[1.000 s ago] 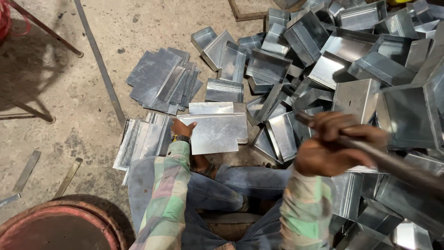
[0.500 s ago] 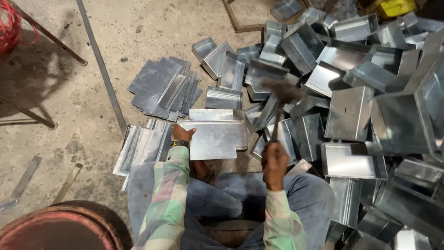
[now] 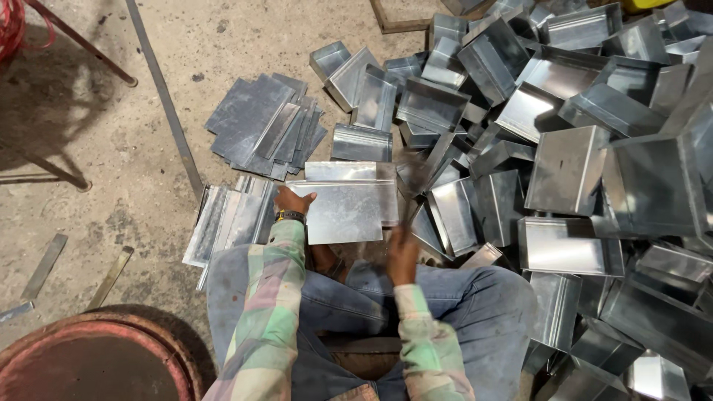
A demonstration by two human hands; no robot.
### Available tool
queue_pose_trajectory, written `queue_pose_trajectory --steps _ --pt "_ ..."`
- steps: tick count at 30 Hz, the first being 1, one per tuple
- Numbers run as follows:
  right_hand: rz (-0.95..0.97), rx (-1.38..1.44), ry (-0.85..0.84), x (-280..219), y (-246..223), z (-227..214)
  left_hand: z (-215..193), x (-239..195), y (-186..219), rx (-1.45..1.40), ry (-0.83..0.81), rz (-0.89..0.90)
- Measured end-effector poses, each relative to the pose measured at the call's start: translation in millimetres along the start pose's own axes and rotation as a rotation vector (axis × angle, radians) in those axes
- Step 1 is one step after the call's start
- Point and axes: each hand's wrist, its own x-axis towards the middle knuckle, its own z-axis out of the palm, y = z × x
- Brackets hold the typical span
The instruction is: The person sits on the floor and uses a hammer to strike and fold metal sheets, joining them to form small rectangular boxes.
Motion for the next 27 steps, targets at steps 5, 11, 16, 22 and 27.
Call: queue_pose_trajectory --steps 5,11,16,22,27 --pt "0.081 0.105 -0.033 9 0 -29 5 6 -6 0.065 -0.017 0.025" --pt "-0.41 0.722 0.187 -3 -165 -138 4 7 -4 0.007 -0.014 0.031" --pt "-0.764 0.861 0.31 33 -208 -152 -1 5 0 0.036 -0.027 0.013" --pt "-0.527 0.081 0.386 17 -23 -23 3 4 -14 -0.005 0.01 0.022" --pt "-0.021 -0.164 -0.111 5 22 -7 -2 8 -1 0.032 0.033 0.011"
